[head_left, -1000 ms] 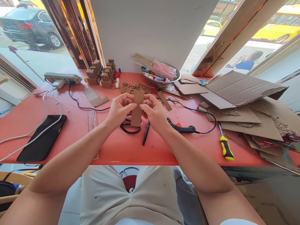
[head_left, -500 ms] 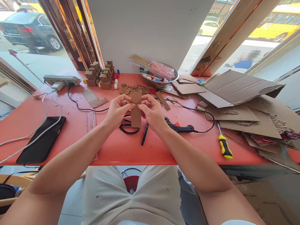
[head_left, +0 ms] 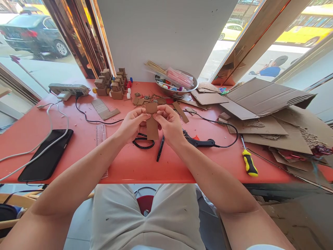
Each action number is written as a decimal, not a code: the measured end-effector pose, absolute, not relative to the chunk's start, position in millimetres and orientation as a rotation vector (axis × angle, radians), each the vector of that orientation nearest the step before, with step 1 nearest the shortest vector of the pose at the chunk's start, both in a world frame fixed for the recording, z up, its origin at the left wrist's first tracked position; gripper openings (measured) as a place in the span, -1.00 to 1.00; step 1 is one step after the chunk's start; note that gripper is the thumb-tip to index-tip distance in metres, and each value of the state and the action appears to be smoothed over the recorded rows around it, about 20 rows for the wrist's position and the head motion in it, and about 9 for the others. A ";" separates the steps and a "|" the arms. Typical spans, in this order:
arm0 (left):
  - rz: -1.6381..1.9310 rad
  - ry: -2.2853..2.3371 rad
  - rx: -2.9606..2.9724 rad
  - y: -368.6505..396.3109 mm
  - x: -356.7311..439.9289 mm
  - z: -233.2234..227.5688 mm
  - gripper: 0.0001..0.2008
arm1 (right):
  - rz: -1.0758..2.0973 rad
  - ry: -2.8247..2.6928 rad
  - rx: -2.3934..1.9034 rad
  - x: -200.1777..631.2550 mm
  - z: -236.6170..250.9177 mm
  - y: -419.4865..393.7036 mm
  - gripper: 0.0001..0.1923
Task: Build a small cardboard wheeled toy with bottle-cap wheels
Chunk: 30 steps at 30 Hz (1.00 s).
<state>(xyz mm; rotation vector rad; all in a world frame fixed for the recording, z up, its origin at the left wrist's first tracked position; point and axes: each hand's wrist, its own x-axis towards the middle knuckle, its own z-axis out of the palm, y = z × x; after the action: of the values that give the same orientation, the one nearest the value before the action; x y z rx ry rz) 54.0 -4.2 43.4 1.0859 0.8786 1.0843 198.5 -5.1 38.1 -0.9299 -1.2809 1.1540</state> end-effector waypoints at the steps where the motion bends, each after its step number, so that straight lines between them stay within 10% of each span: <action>1: 1.025 0.870 1.073 -4.1 54.2 42.8 -0.74 | 1.142 -1.279 -0.937 198.9 37.9 -4.4 -0.81; 15: 0.784 0.680 1.024 -6.2 57.3 46.7 -0.26 | 1.154 -1.343 -0.937 208.2 39.2 1.2 -0.83; 30: 0.941 0.790 1.024 -4.8 56.8 47.3 -0.70 | 1.208 -1.510 -0.928 214.8 44.7 6.5 -0.61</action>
<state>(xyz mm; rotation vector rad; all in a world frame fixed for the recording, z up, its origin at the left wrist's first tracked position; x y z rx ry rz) 56.8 -4.8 47.3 1.0237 0.7903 0.9411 214.8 6.5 44.7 -0.9279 -1.5102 1.2083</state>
